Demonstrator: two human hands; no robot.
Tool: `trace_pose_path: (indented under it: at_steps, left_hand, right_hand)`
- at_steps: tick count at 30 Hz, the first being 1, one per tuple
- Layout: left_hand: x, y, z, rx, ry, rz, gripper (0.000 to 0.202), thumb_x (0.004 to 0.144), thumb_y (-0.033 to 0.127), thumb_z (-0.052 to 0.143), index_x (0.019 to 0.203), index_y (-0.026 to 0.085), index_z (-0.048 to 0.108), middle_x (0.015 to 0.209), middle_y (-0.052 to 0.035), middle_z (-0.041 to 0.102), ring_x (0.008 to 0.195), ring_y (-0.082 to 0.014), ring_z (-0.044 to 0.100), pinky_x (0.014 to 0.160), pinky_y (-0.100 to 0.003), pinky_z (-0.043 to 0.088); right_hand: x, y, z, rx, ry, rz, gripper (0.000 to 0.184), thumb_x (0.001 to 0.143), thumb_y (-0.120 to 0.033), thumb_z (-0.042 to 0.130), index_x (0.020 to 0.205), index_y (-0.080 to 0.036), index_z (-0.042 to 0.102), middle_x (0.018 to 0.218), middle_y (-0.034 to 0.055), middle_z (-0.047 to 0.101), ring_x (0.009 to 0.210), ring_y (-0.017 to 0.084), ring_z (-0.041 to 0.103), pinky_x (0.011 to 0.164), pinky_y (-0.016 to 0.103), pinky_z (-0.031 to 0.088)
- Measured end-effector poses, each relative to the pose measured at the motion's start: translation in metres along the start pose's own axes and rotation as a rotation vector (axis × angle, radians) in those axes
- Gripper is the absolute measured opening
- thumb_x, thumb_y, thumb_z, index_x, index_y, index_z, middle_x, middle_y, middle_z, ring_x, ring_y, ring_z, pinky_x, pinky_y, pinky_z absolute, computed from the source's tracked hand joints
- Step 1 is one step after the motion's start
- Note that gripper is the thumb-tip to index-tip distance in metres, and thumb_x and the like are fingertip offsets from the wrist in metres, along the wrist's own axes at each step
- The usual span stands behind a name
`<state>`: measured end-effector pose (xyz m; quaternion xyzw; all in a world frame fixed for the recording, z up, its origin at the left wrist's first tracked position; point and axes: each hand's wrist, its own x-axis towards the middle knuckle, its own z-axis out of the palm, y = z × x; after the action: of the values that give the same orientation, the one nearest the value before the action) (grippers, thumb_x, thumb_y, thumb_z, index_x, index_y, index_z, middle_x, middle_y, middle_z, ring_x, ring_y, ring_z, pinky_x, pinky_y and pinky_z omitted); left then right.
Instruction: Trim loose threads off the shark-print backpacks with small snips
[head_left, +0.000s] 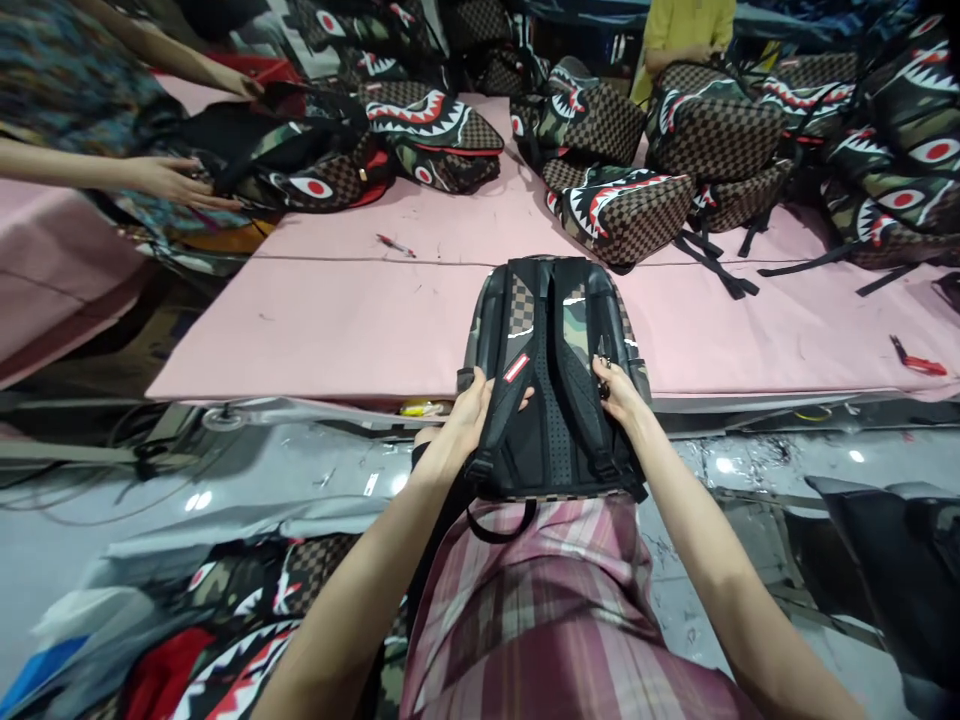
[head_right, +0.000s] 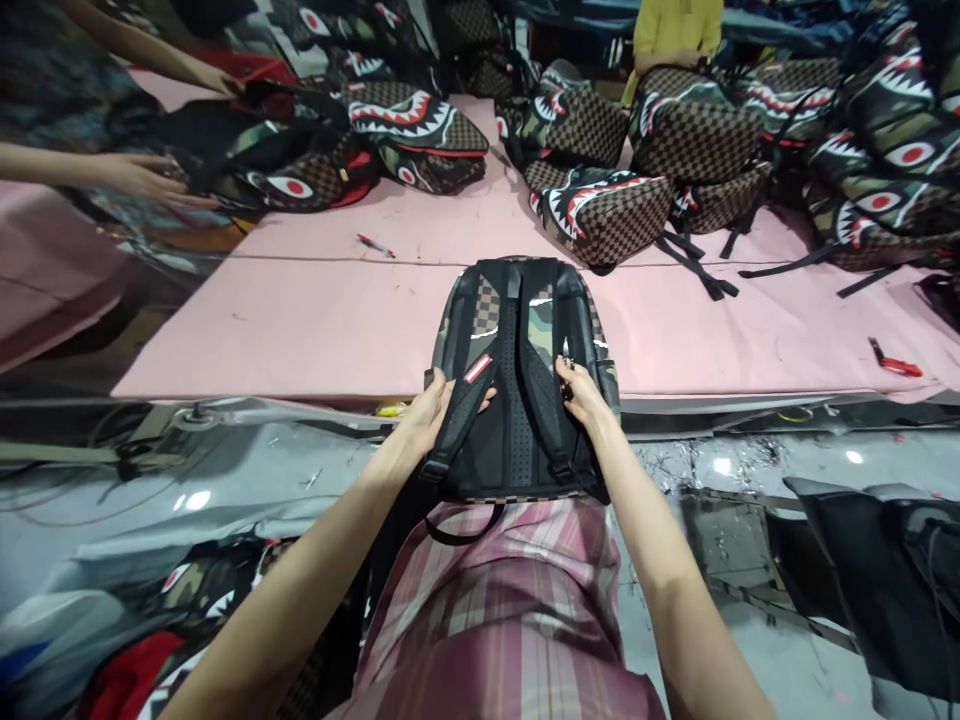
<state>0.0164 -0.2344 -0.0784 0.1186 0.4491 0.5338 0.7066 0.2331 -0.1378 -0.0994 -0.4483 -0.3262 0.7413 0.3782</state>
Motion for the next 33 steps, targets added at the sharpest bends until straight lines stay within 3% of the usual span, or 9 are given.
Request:
trace_pose_path:
  at_steps: [11, 16, 20, 23, 27, 30, 33]
  left_hand:
    - [-0.001, 0.005, -0.010, -0.012, -0.022, -0.013, 0.058, 0.090, 0.049, 0.019, 0.100, 0.007, 0.058, 0.084, -0.0167, 0.069, 0.076, -0.0193, 0.067, 0.076, -0.030, 0.052]
    - [0.005, 0.006, -0.002, -0.037, -0.005, -0.063, 0.057, 0.090, 0.050, 0.024, 0.101, 0.006, 0.059, 0.094, -0.0170, 0.068, 0.086, -0.0213, 0.066, 0.084, -0.032, 0.050]
    - [0.008, 0.013, -0.004, 0.000, -0.002, -0.086, 0.053, 0.091, 0.047, 0.025, 0.102, 0.007, 0.059, 0.095, -0.0167, 0.067, 0.087, -0.0210, 0.065, 0.082, -0.032, 0.050]
    - [0.016, 0.038, -0.011, 0.140, 0.078, 0.038, 0.038, 0.090, 0.039, 0.039, 0.102, 0.009, 0.059, 0.097, -0.0148, 0.067, 0.085, -0.0183, 0.065, 0.078, -0.029, 0.051]
    - [0.051, 0.095, -0.007, 0.408, 0.270, 0.319, 0.025, 0.079, 0.029, 0.059, 0.097, 0.013, 0.062, 0.096, -0.0110, 0.068, 0.083, -0.0172, 0.064, 0.071, -0.025, 0.049]
    - [0.100, 0.136, 0.015, 0.493, 0.279, 0.503, 0.022, 0.074, 0.029, 0.062, 0.090, 0.014, 0.064, 0.090, -0.0091, 0.069, 0.085, -0.0196, 0.063, 0.072, -0.027, 0.047]
    - [0.164, 0.162, 0.049, 0.582, 0.249, 0.596, 0.017, 0.072, 0.026, 0.061, 0.085, 0.015, 0.065, 0.084, -0.0084, 0.069, 0.090, -0.0224, 0.061, 0.079, -0.031, 0.045]
  right_hand:
    - [-0.008, 0.004, 0.002, -0.088, 0.060, -0.044, 0.039, 0.053, -0.046, 0.077, 0.075, -0.021, 0.058, 0.065, -0.0044, 0.063, 0.064, 0.014, 0.059, 0.060, 0.024, 0.044]
    - [-0.008, 0.004, 0.003, -0.112, 0.061, -0.025, 0.038, 0.054, -0.047, 0.076, 0.076, -0.022, 0.058, 0.065, -0.0045, 0.063, 0.064, 0.014, 0.059, 0.059, 0.024, 0.043]
    - [-0.016, 0.003, 0.010, -0.122, 0.120, -0.058, 0.038, 0.054, -0.047, 0.076, 0.075, -0.021, 0.060, 0.066, -0.0036, 0.063, 0.064, 0.014, 0.058, 0.059, 0.024, 0.042]
    - [-0.016, -0.015, 0.014, -0.092, 0.177, -0.101, 0.035, 0.053, -0.044, 0.078, 0.072, -0.020, 0.061, 0.064, -0.0031, 0.063, 0.061, 0.013, 0.056, 0.056, 0.023, 0.041]
    - [0.013, -0.071, 0.012, -0.035, 0.127, -0.118, 0.027, 0.061, -0.041, 0.073, 0.071, -0.018, 0.063, 0.060, 0.0001, 0.062, 0.052, 0.014, 0.054, 0.049, 0.025, 0.042]
    - [0.055, -0.113, 0.006, 0.058, 0.046, -0.143, 0.017, 0.068, -0.033, 0.067, 0.071, -0.017, 0.064, 0.061, 0.0018, 0.061, 0.049, 0.011, 0.052, 0.044, 0.023, 0.039]
    - [0.098, -0.131, -0.002, 0.196, 0.019, -0.128, 0.004, 0.068, -0.021, 0.064, 0.068, -0.018, 0.062, 0.063, 0.0011, 0.059, 0.050, 0.009, 0.051, 0.041, 0.019, 0.039]
